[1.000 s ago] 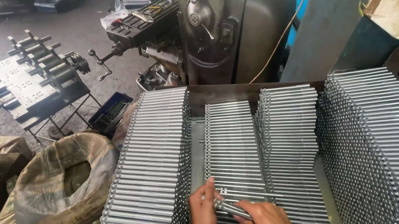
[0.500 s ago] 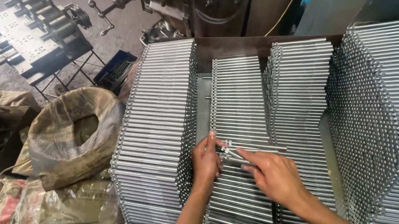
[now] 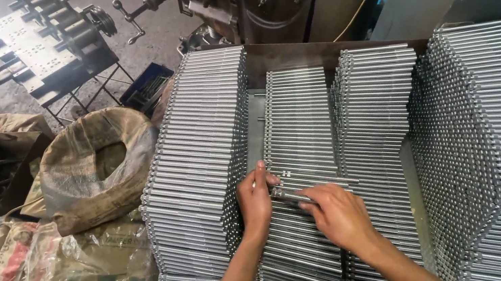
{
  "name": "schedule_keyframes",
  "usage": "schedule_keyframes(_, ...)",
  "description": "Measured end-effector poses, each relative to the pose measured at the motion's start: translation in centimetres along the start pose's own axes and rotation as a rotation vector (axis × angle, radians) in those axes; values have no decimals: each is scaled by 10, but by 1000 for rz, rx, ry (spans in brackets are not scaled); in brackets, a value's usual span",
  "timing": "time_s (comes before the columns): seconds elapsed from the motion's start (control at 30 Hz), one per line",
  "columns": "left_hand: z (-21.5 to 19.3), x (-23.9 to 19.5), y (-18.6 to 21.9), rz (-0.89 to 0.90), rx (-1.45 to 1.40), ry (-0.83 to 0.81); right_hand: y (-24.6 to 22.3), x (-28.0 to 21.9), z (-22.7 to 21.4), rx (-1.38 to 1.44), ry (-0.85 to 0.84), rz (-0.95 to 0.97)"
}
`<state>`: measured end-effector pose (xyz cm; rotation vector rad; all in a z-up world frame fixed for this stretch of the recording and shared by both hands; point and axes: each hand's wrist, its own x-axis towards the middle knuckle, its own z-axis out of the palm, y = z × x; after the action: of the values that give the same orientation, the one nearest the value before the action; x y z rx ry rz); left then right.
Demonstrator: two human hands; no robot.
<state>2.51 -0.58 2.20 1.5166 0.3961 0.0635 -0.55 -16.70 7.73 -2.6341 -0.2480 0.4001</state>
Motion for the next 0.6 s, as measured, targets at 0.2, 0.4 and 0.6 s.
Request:
schedule_keyframes(0.2,-1,-11,25,-132,-149,-82,1,-4,1,-92,342,-316)
schedule_keyframes(0.4,4,-11,10,94,-166,-110,-15,-8,-4,55,43,53)
schedule_keyframes(0.6,4,-19,12,26,-45,14,-15,-3,4,166,-15,77)
